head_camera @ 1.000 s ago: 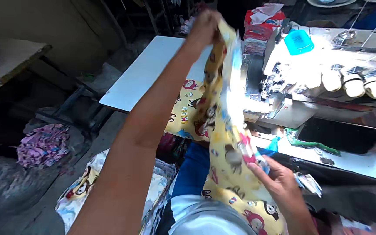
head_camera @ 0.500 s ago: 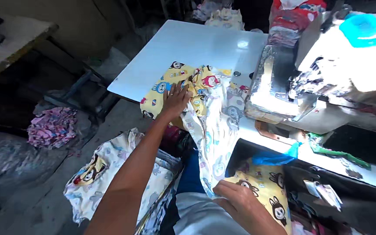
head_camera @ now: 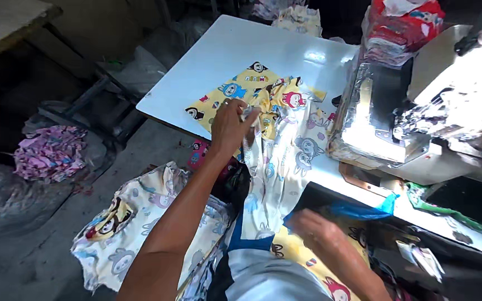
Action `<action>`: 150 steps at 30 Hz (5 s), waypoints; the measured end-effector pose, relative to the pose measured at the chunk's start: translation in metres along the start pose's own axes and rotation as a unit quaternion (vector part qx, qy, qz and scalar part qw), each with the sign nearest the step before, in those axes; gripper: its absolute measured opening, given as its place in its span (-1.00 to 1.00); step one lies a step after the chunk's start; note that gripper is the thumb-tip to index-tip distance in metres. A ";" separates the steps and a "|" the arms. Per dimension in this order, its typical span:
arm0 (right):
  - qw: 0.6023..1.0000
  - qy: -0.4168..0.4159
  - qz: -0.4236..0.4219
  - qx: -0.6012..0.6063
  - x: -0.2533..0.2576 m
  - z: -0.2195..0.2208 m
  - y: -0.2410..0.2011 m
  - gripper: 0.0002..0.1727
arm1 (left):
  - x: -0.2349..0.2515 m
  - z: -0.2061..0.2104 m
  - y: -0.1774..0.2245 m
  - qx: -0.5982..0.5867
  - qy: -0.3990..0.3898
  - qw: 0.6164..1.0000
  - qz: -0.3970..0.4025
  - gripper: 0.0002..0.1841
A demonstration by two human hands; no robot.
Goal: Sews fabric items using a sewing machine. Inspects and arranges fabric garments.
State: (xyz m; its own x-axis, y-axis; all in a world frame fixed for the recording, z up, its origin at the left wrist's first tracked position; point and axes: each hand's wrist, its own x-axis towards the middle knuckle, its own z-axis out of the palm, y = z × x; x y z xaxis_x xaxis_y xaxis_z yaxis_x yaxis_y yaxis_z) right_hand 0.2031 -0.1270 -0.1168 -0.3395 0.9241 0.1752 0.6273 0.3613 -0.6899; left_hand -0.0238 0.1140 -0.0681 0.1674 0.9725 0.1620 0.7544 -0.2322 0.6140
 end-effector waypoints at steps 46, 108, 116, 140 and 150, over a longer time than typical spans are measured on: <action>0.984 0.161 -0.041 -0.064 0.143 -0.109 -0.036 -0.80 | -0.055 -0.025 -0.079 -0.023 0.085 0.987 0.138 -0.67; 0.953 0.289 0.012 -0.087 -0.010 -0.232 -0.038 -0.74 | -0.068 -0.175 0.108 0.012 0.018 0.953 0.302 -0.73; 0.961 0.269 -0.054 0.015 0.013 -0.231 -0.025 -0.70 | -0.063 -0.161 0.092 -0.289 -0.170 0.918 0.210 -0.78; 0.990 0.135 0.049 -0.007 -0.048 0.003 0.013 -0.74 | -0.074 -0.042 0.033 0.055 -0.129 0.965 0.222 -0.73; 0.941 0.289 0.058 -0.168 -0.009 -0.024 0.045 -0.75 | -0.028 0.050 0.017 -0.019 -0.171 0.963 0.206 -0.50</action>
State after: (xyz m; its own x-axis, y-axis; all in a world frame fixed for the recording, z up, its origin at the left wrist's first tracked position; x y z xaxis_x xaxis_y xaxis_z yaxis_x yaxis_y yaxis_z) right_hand 0.2516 -0.1157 -0.1323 0.1213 0.8379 0.5322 0.8558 0.1834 -0.4837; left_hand 0.0156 0.0836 -0.1008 0.6526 0.7450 0.1379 0.5565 -0.5948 0.5801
